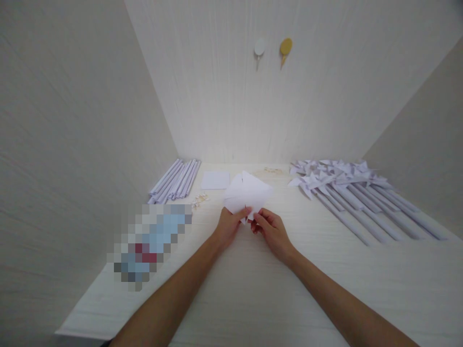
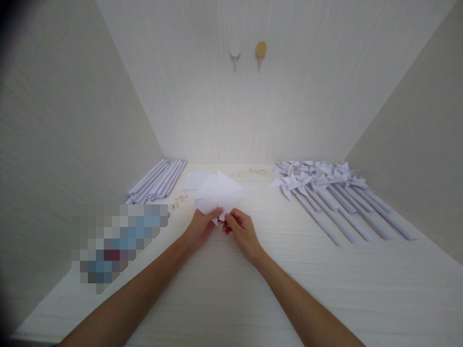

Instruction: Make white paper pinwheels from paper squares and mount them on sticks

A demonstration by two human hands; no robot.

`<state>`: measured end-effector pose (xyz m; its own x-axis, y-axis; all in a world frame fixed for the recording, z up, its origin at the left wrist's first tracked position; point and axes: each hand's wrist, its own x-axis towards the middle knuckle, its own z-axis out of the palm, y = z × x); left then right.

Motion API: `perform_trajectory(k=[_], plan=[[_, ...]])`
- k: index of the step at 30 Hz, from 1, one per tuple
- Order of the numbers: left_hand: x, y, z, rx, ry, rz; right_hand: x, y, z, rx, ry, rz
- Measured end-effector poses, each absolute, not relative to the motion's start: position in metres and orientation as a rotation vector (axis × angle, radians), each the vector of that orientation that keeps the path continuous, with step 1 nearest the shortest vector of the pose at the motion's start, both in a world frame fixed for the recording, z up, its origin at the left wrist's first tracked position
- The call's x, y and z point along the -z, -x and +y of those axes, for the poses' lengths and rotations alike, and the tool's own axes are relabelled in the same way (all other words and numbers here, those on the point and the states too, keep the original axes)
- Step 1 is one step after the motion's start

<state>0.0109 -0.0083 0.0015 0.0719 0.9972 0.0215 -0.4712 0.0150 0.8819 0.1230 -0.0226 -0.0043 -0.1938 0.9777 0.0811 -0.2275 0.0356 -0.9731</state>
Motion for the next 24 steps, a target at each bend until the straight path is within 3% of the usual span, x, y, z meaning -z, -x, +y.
perform_trajectory(k=[24], plan=[[0.0049,-0.0118,-0.0072,-1.458,-0.874,0.892,-0.0002,-0.1214,-0.0251,-1.41,0.901,-1.314]])
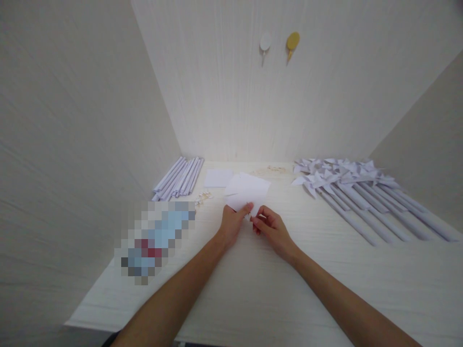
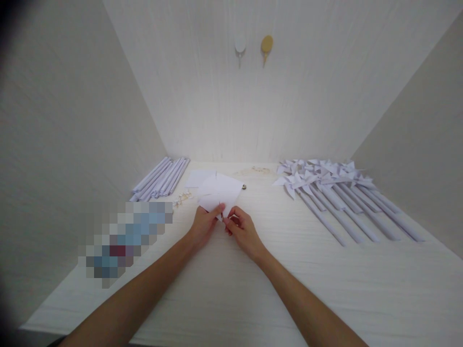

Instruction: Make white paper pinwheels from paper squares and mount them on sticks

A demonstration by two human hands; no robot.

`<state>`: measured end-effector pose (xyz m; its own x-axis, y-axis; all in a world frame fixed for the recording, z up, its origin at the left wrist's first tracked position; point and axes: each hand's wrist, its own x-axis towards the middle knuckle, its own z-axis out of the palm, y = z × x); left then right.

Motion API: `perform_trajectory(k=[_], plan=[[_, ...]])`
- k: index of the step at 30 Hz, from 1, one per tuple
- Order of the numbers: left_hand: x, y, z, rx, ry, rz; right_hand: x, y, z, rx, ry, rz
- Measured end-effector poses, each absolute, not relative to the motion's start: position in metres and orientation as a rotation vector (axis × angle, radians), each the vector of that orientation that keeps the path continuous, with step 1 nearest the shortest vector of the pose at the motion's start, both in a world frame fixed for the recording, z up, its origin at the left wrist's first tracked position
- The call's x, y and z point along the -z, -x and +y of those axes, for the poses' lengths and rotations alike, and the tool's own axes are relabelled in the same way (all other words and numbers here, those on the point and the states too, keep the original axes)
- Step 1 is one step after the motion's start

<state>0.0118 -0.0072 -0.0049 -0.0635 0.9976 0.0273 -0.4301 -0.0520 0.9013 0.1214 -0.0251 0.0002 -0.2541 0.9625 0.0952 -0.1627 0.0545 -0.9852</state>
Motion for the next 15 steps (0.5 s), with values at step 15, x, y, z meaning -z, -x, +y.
perform_trajectory(k=[15], plan=[[0.0037,-0.0115,-0.0062,-1.48,-0.853,0.884,0.001,-0.1211,-0.0279,-1.313,0.973,-1.292]])
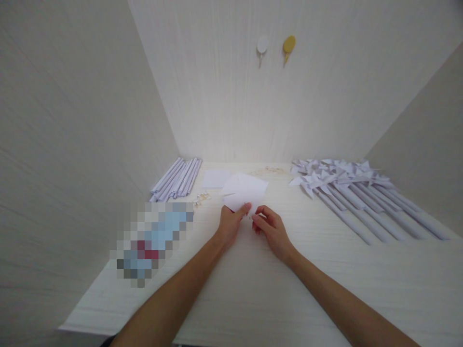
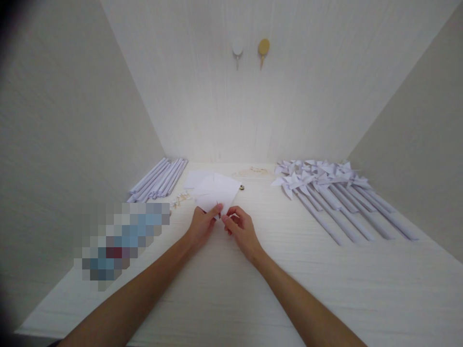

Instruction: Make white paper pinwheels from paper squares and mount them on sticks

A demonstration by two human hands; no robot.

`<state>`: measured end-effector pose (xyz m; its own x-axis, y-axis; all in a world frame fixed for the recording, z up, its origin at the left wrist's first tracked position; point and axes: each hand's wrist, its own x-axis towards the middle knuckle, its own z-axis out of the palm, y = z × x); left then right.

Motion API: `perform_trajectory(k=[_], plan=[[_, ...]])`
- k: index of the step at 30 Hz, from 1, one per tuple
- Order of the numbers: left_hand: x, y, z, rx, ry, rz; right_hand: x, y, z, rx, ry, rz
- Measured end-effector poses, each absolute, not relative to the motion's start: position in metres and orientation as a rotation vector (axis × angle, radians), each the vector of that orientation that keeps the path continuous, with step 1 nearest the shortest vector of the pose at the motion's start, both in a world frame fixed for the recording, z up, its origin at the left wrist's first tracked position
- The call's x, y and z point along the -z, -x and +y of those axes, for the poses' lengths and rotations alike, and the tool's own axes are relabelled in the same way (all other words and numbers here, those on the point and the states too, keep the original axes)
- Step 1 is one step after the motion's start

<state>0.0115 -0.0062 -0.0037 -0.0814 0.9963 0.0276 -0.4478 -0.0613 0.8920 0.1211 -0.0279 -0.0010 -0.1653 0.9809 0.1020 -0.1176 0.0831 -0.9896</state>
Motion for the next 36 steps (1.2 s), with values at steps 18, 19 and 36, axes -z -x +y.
perform_trajectory(k=[18,19,36], plan=[[-0.001,-0.012,-0.009,-1.457,-0.812,0.914,0.004,-0.118,-0.029,-1.165,1.056,-1.383],[-0.001,-0.013,-0.01,-1.426,-0.869,0.919,0.004,-0.118,-0.029,-1.14,1.062,-1.386],[0.003,-0.003,0.001,-1.48,-0.798,0.918,0.005,-0.124,-0.022,-1.204,1.031,-1.019]])
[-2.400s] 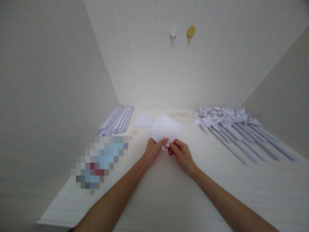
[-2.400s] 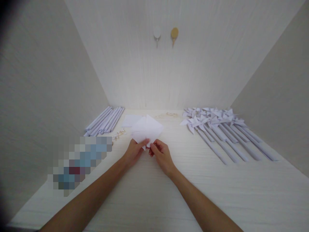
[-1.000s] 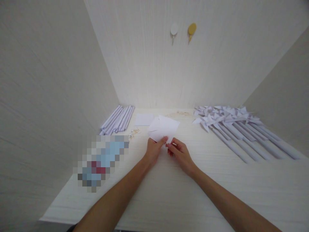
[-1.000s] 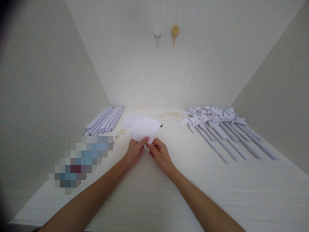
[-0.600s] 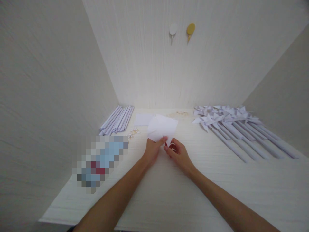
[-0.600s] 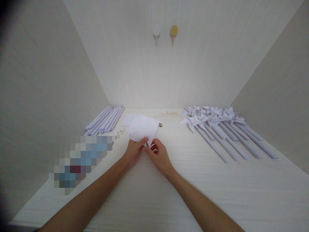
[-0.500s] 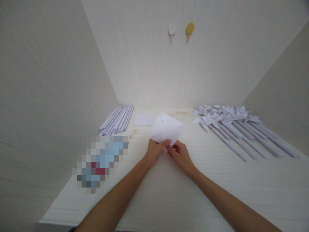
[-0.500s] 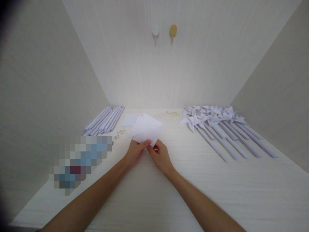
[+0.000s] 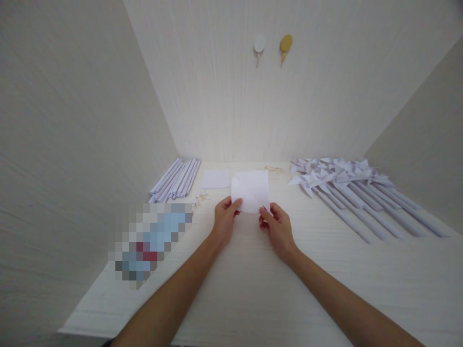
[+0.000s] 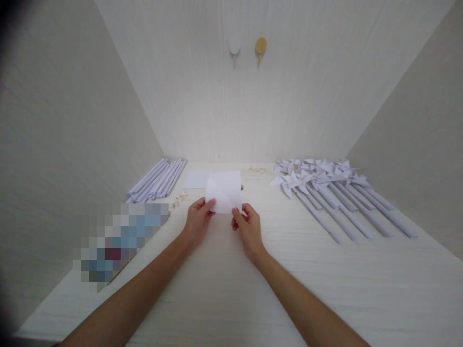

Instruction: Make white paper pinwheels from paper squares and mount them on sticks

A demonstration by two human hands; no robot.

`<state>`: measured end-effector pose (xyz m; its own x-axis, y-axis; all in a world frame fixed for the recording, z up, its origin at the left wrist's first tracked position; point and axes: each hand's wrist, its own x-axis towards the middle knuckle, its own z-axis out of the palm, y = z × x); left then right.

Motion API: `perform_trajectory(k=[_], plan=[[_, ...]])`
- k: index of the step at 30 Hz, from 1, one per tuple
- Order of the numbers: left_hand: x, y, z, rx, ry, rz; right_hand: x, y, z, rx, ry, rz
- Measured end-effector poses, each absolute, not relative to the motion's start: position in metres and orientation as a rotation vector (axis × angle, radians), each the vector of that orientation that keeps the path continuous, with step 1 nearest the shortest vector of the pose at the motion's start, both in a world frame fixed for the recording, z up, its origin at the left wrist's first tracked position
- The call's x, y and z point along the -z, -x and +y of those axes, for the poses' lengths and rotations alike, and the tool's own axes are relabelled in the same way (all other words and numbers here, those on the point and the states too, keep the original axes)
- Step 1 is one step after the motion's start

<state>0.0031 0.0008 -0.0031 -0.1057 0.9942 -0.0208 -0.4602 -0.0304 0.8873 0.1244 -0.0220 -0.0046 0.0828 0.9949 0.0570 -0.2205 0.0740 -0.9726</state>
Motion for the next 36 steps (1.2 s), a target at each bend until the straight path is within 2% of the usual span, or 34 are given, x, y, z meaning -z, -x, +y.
perform_trajectory(k=[4,8,15,36], plan=[[0.003,-0.008,-0.004,-1.304,-0.902,0.916,0.002,-0.13,-0.017,-1.192,0.969,-0.812],[0.0,-0.011,-0.01,-1.22,-0.95,0.855,0.002,-0.129,-0.017,-1.193,0.998,-0.904],[0.001,-0.009,-0.008,-1.354,-0.86,0.917,0.002,-0.122,-0.025,-1.202,1.104,-1.383],[-0.006,-0.014,-0.006,-1.596,-0.566,0.836,0.0,-0.118,-0.028,-1.098,1.076,-1.49]])
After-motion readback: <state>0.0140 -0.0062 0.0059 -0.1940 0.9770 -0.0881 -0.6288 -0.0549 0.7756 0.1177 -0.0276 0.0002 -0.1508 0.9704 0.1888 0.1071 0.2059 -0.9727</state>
